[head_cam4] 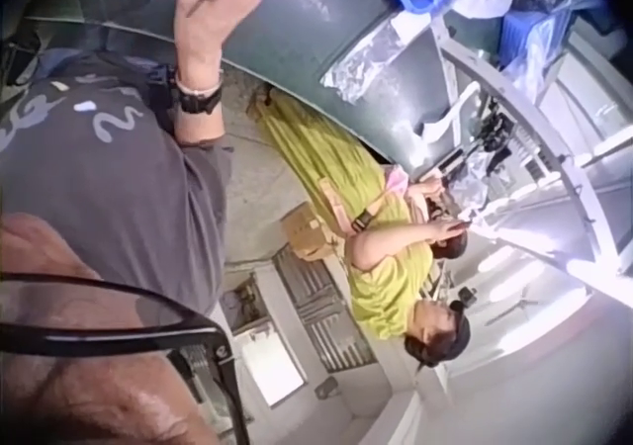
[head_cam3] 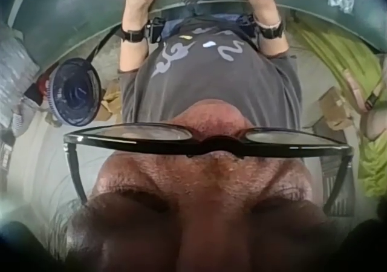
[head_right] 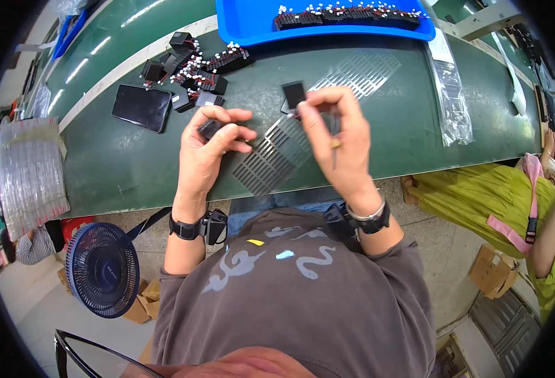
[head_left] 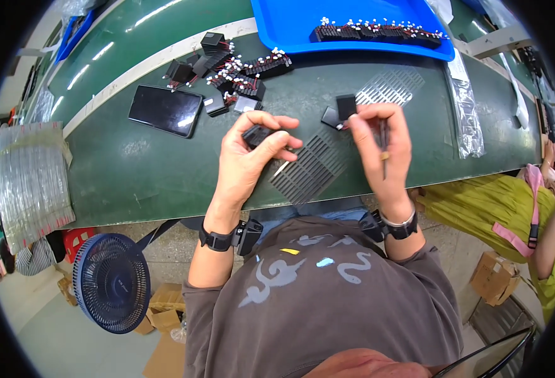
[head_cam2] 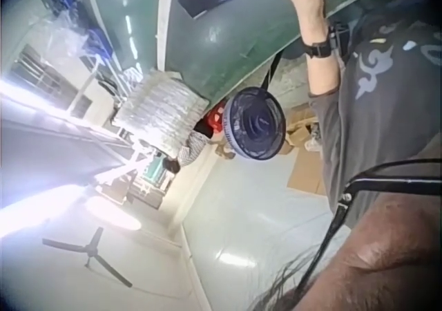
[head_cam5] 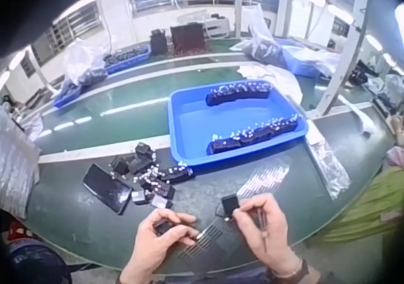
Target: The person picks up a battery and a plastic housing, using tweezers to press the battery into the housing. They repeat this process for several units before placing them into a blue tray.
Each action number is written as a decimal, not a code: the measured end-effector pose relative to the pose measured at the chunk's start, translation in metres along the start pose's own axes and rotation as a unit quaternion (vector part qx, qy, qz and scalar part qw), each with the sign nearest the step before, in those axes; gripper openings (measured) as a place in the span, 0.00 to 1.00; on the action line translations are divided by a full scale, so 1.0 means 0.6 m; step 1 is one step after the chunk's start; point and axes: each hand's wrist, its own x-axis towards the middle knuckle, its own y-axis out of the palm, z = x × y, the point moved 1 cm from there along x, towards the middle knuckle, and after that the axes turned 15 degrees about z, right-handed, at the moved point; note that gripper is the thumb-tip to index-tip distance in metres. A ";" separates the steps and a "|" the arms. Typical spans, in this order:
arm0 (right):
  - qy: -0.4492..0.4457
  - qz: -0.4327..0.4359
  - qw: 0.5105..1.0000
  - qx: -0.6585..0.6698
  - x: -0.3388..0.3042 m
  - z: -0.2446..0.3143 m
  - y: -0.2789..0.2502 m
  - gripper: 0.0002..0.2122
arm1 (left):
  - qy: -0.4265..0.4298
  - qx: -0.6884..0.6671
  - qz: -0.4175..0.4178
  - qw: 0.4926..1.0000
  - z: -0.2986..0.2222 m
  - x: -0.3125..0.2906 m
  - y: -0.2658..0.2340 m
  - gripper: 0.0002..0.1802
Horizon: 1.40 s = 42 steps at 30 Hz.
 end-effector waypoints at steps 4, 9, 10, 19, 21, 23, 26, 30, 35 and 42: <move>0.058 0.103 0.985 -0.129 0.015 -0.007 -0.050 0.06 | 0.011 -0.008 0.006 1.000 0.003 0.000 -0.011 0.07; 0.045 0.155 0.971 -0.178 0.021 -0.007 -0.043 0.07 | 0.012 -0.008 0.000 1.000 0.003 0.000 -0.008 0.07; 0.041 0.154 0.968 -0.194 0.022 -0.009 -0.041 0.07 | 0.010 -0.003 -0.002 1.000 0.003 0.000 -0.008 0.06; -0.045 0.112 0.943 -0.311 0.023 -0.020 -0.032 0.11 | -0.006 0.004 -0.002 1.000 0.002 0.002 -0.011 0.08; -0.076 0.102 0.937 -0.324 0.022 -0.021 -0.022 0.12 | -0.012 0.002 0.001 1.000 0.003 0.001 -0.011 0.09; -0.074 0.124 0.925 -0.350 0.021 -0.021 -0.012 0.14 | 0.007 -0.001 0.009 1.000 0.004 0.001 -0.008 0.16; -0.072 0.136 0.922 -0.355 0.019 -0.024 -0.009 0.15 | 0.022 -0.005 0.017 1.000 0.006 0.002 -0.004 0.23; -0.068 0.130 0.930 -0.338 0.017 -0.029 -0.011 0.15 | 0.023 -0.005 0.027 0.999 0.007 0.005 -0.004 0.30; -0.065 0.087 0.925 -0.365 0.019 -0.031 -0.030 0.15 | 0.002 0.019 0.024 1.000 0.002 0.003 0.003 0.30; -0.083 0.041 0.952 -0.292 0.011 -0.025 -0.043 0.11 | 0.004 0.035 0.020 0.999 0.006 0.003 0.002 0.27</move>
